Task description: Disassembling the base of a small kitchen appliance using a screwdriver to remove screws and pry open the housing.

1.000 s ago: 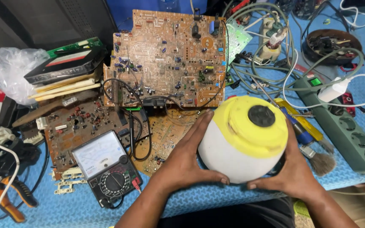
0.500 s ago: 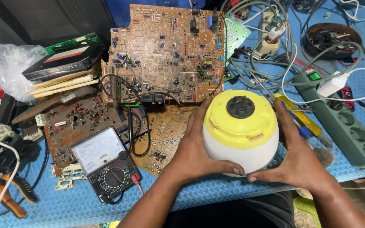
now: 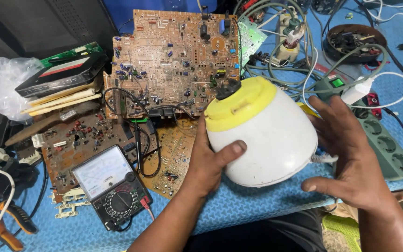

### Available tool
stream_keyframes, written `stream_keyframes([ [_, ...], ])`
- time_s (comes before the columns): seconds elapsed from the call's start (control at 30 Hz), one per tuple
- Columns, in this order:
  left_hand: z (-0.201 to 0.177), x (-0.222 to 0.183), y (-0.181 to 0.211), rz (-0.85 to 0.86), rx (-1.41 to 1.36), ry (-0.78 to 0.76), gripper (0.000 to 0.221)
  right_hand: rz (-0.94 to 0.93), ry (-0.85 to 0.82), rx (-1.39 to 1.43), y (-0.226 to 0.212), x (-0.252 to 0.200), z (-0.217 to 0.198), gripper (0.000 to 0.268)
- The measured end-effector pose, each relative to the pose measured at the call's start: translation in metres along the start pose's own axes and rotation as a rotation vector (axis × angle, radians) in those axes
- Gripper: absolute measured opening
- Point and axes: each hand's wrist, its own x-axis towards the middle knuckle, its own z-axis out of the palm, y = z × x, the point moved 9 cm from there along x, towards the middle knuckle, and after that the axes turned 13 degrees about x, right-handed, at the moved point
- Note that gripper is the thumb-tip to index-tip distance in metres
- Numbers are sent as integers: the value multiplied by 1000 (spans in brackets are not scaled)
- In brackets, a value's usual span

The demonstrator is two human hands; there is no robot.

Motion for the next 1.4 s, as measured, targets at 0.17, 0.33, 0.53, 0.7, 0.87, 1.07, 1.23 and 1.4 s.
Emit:
stream_keyframes([
  [0.17, -9, -1, -24, -221, -158, 162, 93, -149, -5, -150, -16, -6, 7, 134],
  [0.33, -7, -9, -27, -263, -195, 221, 97, -715, 396, -593, -46, -60, -6, 80],
  [0.53, -4, -17, -27, -245, -187, 282, 100, 119, 356, -290, 0, -42, 13, 89],
  [0.7, 3, -33, -30, -385, -62, 356, 87, 216, 174, 9, 17, -25, 44, 146],
  [0.87, 8, -50, -46, -425, -92, 358, 78, 147, 225, 175, 21, -25, 49, 148],
  [1.07, -10, -82, -55, -563, 68, 221, 88, 227, 277, 6, 6, -18, 19, 129],
  [1.23, -25, -74, -12, -532, 1245, -311, 48, 374, 254, -64, 30, -20, -3, 109],
  [1.4, 0, -36, 64, 170, 1577, -45, 64, 302, 175, -135, 24, -10, 10, 85],
])
